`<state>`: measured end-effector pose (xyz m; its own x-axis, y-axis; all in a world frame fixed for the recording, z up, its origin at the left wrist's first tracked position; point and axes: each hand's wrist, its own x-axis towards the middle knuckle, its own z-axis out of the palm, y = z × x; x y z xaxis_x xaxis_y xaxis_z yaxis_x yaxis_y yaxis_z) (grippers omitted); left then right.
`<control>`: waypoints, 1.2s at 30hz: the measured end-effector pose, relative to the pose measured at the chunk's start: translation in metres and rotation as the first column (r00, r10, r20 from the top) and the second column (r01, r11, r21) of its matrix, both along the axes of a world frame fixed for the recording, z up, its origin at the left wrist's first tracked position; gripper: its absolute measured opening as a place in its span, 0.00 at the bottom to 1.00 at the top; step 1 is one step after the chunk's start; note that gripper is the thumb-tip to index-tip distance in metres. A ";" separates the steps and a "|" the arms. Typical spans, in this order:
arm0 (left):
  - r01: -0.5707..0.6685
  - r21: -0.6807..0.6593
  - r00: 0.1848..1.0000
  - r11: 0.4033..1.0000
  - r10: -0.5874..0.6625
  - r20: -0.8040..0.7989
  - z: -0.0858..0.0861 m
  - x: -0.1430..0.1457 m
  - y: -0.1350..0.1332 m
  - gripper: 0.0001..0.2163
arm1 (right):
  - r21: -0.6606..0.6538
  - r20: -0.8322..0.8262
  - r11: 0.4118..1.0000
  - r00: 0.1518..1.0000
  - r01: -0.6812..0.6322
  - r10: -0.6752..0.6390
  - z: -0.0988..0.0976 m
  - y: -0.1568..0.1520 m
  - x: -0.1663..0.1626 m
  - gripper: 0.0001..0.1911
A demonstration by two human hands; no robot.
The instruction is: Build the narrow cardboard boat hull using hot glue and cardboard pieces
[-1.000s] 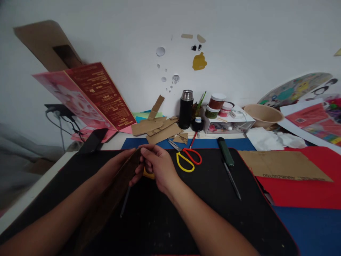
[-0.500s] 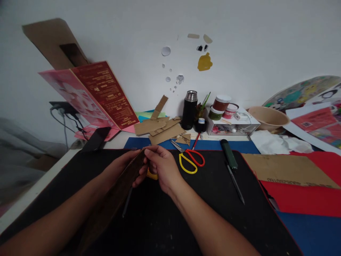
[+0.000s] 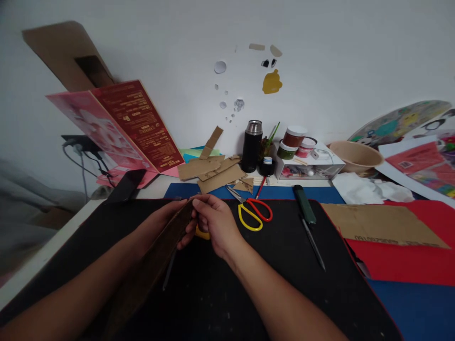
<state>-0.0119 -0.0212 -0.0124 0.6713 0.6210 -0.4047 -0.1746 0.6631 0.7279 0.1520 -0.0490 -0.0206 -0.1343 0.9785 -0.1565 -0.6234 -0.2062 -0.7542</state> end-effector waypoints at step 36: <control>-0.106 0.360 0.923 0.927 0.227 -0.311 0.020 0.002 -0.013 0.24 | 0.065 0.097 0.993 0.990 0.101 -0.107 0.005 0.003 0.004 0.20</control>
<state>-0.0103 -0.0347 0.0077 0.4041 0.8489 -0.3407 0.0375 0.3568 0.9334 0.1562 -0.0463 -0.0159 -0.0181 0.9943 -0.1047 -0.5600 -0.0968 -0.8228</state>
